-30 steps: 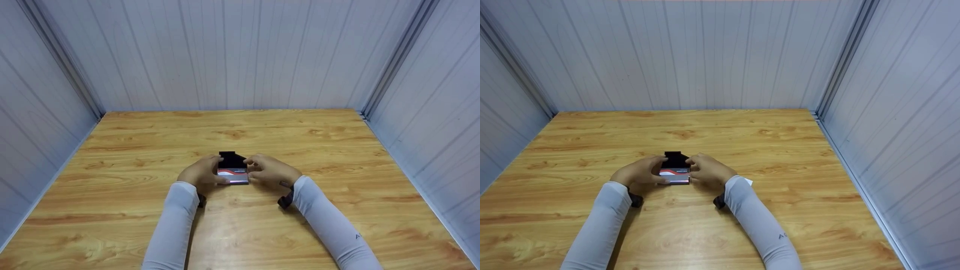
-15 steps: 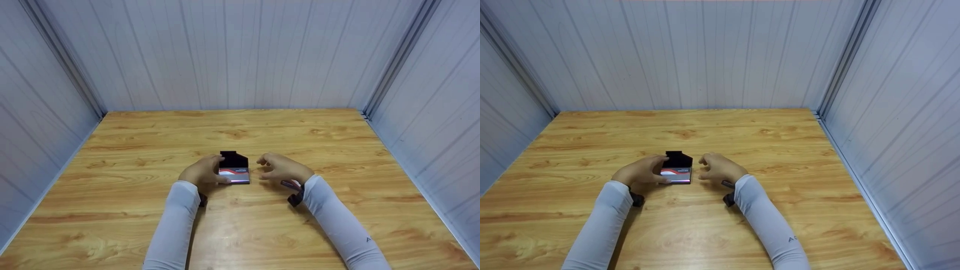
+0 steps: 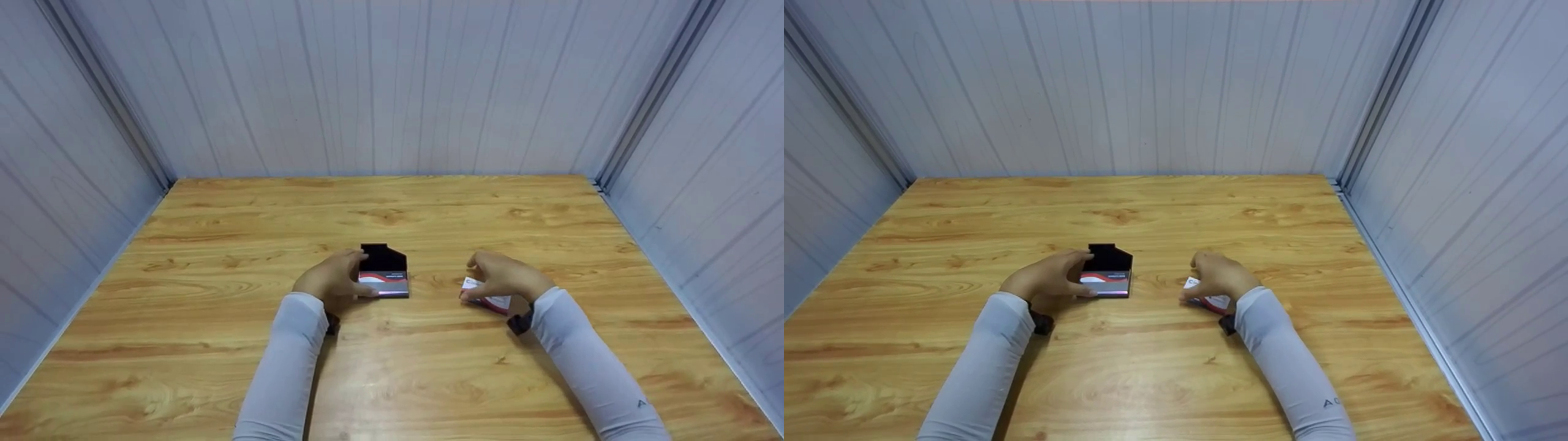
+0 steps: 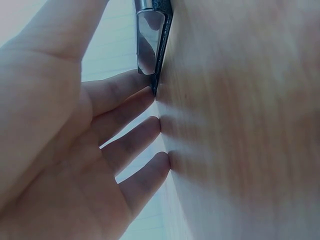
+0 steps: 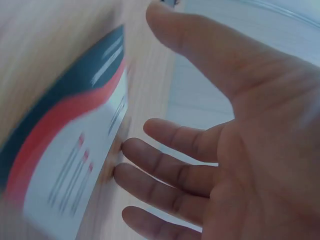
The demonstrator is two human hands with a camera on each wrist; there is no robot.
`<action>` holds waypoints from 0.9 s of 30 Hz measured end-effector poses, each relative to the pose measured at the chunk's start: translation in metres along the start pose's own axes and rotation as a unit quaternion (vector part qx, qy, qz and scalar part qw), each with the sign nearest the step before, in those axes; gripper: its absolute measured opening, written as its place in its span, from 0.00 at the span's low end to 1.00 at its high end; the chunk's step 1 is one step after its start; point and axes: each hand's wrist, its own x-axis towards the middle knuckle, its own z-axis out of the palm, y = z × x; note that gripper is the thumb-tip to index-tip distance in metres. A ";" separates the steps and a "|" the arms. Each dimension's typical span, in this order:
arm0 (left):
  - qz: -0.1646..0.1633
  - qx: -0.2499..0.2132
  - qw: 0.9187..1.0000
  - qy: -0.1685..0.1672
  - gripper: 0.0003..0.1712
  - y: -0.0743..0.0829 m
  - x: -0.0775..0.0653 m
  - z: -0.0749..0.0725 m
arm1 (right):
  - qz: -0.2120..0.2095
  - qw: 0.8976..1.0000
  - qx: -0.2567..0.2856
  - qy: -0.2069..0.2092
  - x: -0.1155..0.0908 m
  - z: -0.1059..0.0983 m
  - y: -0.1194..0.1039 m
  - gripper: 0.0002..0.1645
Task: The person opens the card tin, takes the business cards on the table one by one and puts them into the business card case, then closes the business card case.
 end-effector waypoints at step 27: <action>0.003 0.003 1.000 -0.003 0.56 0.002 0.000 0.000 | 0.040 0.999 0.001 -0.022 -0.013 -0.009 0.023 0.28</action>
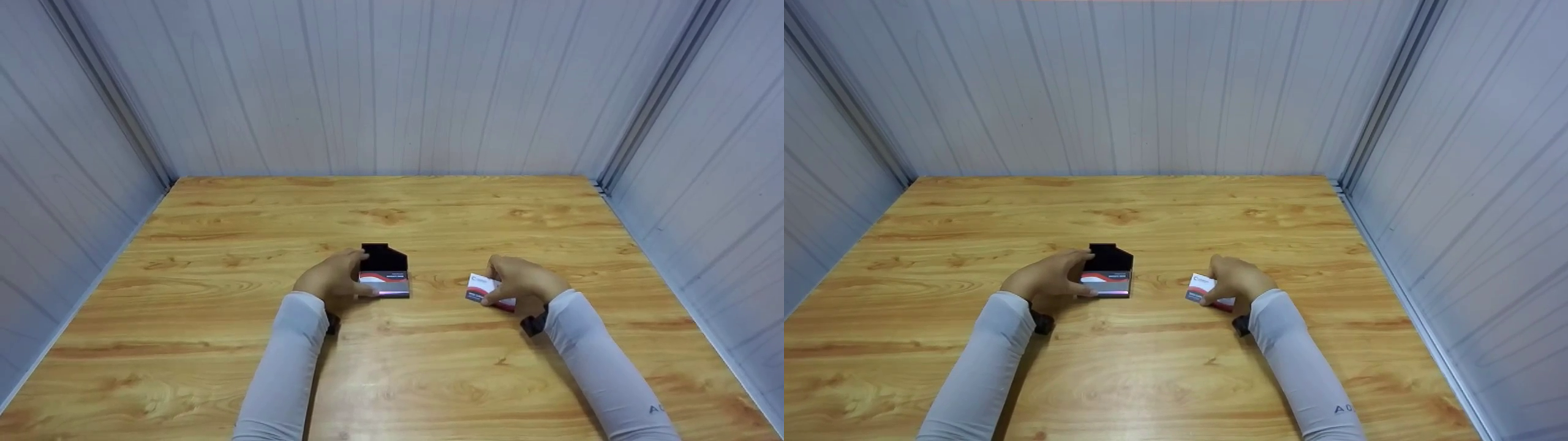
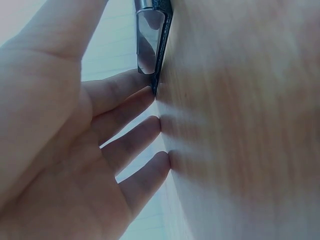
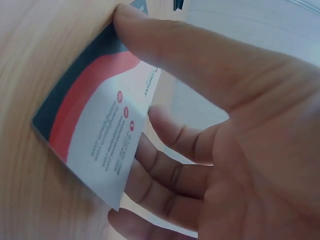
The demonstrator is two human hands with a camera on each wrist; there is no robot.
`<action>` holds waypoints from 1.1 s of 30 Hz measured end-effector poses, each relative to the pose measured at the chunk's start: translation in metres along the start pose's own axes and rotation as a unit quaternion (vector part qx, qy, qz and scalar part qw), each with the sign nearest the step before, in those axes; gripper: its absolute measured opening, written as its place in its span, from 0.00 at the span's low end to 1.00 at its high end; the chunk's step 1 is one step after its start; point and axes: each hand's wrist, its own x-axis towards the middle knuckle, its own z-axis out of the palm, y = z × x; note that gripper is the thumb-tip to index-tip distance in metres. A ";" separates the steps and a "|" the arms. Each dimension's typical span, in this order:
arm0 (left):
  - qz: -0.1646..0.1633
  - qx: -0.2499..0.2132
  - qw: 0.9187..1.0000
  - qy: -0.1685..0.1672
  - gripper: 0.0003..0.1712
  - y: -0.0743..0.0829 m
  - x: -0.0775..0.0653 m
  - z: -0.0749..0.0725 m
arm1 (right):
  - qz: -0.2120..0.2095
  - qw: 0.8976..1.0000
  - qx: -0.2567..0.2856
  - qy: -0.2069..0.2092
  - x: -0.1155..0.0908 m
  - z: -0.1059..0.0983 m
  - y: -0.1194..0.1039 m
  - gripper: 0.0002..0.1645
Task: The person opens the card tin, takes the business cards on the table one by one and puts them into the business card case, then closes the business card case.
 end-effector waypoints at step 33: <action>-0.005 -0.003 1.000 0.008 0.55 -0.001 -0.001 0.001 | -0.072 0.997 -0.033 0.020 0.001 -0.003 0.006 0.21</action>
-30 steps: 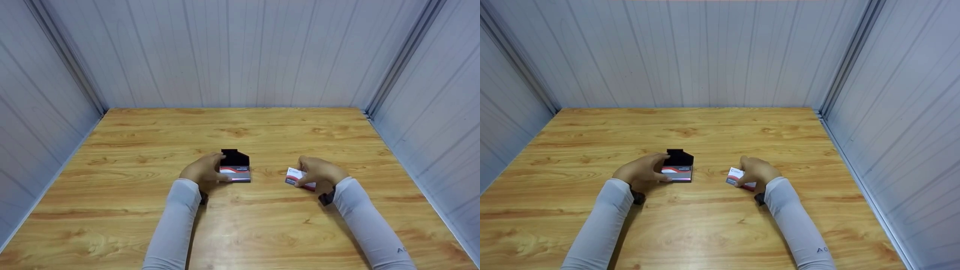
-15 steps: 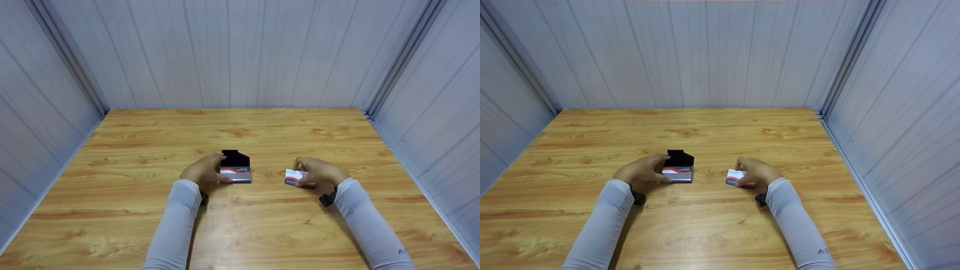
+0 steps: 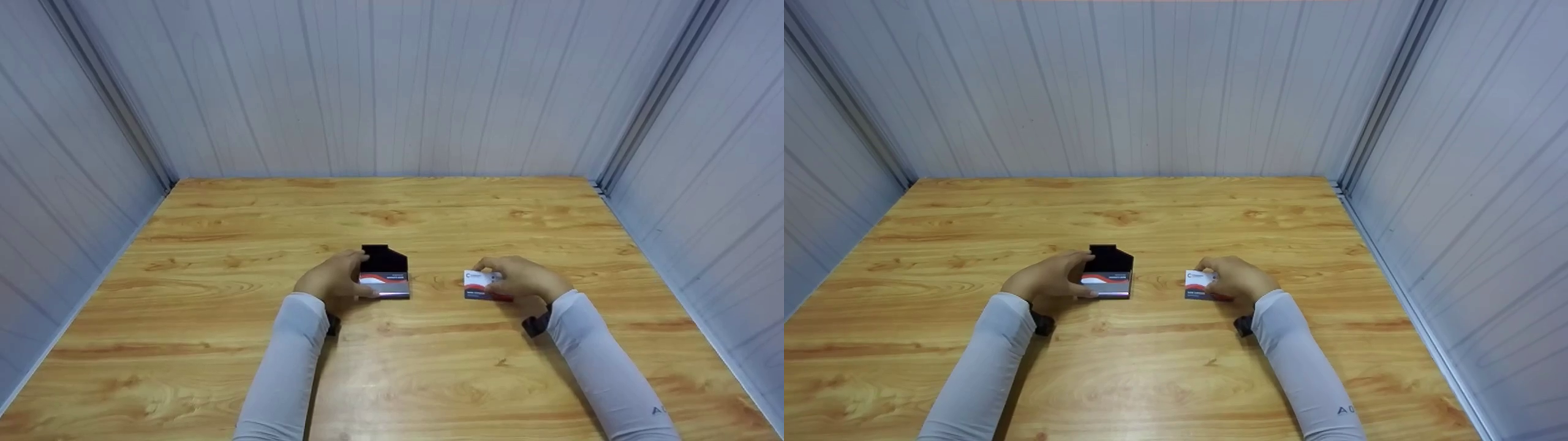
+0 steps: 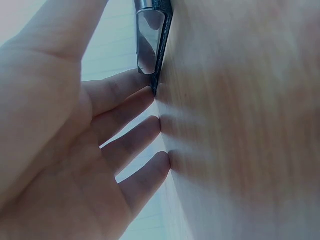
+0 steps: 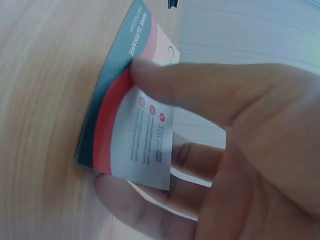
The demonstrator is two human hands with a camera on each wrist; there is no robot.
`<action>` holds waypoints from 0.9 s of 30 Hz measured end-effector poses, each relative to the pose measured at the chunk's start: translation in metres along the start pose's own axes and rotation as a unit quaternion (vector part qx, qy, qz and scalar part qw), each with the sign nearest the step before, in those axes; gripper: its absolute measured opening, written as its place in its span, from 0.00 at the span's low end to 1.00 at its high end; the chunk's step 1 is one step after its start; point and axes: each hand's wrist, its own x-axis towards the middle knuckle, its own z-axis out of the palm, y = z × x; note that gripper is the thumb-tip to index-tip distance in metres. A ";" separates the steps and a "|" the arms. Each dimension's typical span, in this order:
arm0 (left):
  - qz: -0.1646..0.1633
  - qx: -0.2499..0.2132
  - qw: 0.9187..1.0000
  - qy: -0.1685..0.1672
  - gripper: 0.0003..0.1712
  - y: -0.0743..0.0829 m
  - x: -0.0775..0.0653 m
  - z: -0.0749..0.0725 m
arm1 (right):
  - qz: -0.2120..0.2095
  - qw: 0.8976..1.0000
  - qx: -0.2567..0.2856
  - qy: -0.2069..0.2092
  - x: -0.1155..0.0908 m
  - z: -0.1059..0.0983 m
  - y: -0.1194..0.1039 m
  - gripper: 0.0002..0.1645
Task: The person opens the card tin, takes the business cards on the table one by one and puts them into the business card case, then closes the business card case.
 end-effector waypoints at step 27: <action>0.000 0.007 1.000 -0.003 0.55 0.000 0.002 0.000 | -0.063 0.991 0.068 0.098 0.018 -0.003 -0.018 0.17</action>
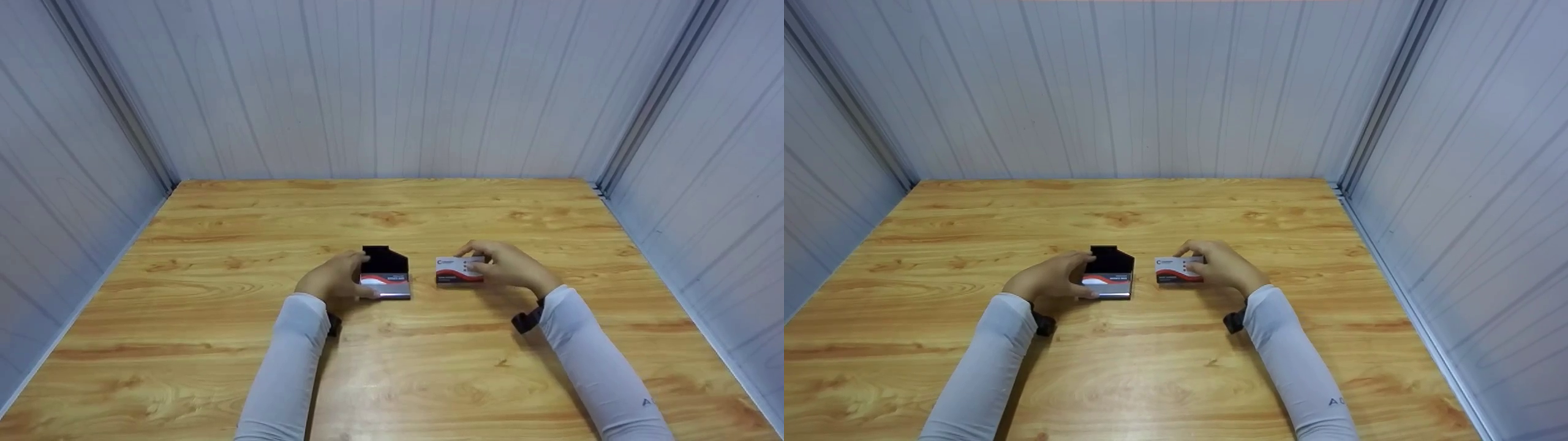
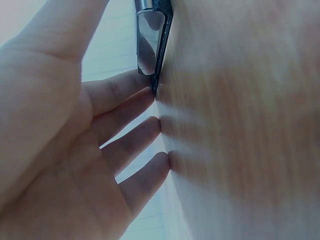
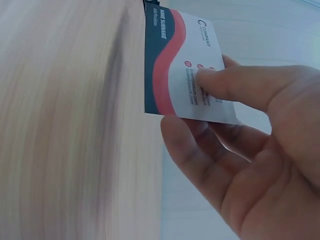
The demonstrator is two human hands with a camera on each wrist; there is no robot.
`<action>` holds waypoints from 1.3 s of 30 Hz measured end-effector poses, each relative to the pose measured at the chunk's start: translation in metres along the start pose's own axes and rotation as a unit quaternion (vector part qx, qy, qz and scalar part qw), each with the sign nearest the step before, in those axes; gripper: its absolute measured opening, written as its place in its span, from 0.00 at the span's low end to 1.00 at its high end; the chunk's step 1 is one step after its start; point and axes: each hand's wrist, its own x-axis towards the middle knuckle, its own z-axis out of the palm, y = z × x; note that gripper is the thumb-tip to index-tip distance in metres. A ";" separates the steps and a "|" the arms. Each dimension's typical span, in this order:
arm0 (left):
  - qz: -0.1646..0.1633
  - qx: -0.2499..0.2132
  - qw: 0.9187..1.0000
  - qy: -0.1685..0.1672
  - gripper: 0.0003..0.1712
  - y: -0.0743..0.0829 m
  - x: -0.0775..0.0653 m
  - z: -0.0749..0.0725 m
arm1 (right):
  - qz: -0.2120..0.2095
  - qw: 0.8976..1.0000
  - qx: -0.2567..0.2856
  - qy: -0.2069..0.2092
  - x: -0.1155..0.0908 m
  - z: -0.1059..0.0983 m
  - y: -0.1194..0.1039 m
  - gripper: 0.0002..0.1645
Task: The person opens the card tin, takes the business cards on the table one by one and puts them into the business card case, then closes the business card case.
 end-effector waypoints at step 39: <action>0.013 -0.021 0.999 0.021 0.45 0.001 0.004 0.000 | -0.057 0.995 0.048 0.061 0.091 0.076 -0.056 0.14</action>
